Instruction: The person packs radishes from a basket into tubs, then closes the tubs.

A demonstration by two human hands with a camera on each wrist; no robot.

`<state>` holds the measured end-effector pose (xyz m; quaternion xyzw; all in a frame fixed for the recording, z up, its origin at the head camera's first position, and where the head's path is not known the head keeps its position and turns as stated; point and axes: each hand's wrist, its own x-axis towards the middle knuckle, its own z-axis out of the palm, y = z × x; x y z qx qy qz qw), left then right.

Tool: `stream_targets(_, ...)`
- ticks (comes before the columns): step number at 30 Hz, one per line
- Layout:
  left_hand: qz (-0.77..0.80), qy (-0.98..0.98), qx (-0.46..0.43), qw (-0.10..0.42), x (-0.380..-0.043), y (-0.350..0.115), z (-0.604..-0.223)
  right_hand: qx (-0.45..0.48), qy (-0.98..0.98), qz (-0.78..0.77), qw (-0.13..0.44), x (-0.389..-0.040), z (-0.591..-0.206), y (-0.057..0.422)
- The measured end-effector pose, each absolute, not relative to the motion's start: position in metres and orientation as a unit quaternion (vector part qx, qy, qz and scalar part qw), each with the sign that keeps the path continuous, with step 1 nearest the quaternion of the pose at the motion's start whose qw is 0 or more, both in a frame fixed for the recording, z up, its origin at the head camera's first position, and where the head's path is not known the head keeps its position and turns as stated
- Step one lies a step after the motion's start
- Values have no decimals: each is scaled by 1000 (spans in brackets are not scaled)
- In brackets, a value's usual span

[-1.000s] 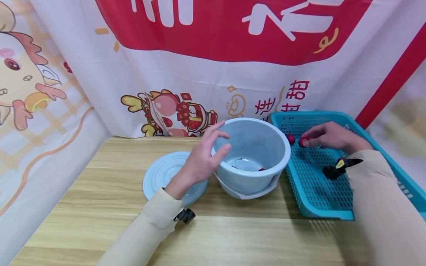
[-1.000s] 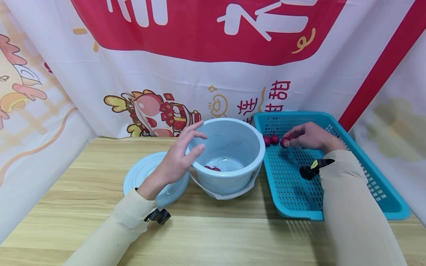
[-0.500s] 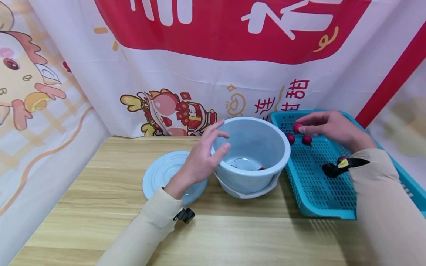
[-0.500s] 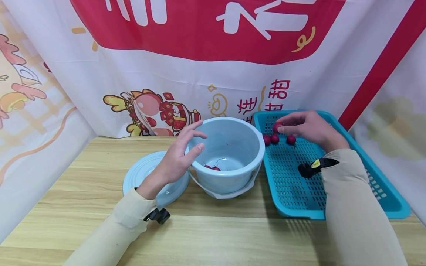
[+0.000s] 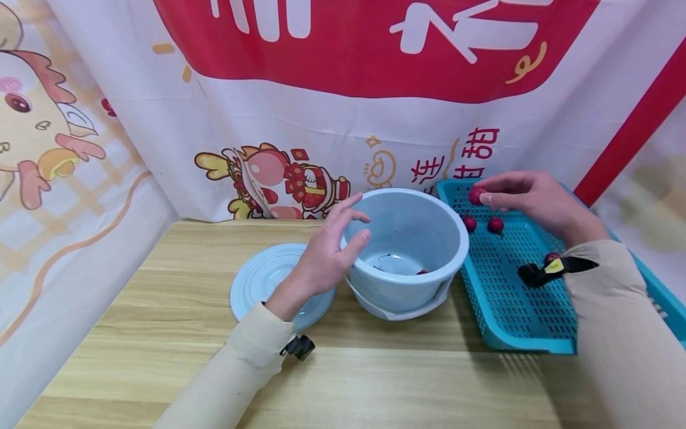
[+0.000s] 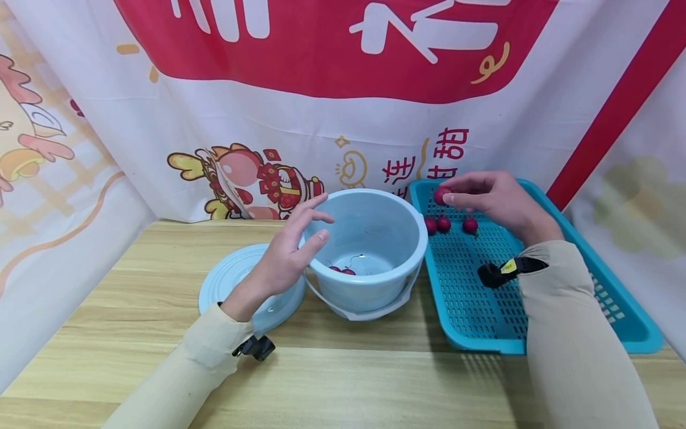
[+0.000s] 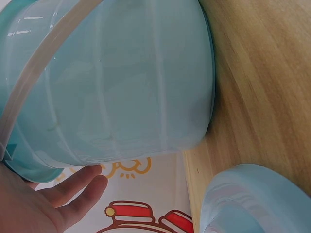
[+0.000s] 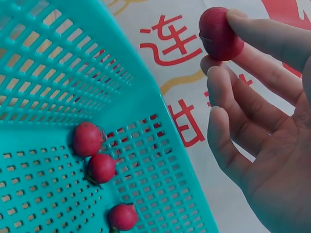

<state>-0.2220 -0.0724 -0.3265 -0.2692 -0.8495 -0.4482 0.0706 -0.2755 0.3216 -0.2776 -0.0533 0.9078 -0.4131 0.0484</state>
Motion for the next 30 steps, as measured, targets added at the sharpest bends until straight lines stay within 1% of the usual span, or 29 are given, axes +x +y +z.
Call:
stream_targets(7,-447,-851,-267,70,-222,-72,-326,-69,897,-436,11,-270,-276,313)
stream_targets(30,-451,-849,-267,69,-223,-72,-327,-153,869,-469,-29,-261,-275,271)
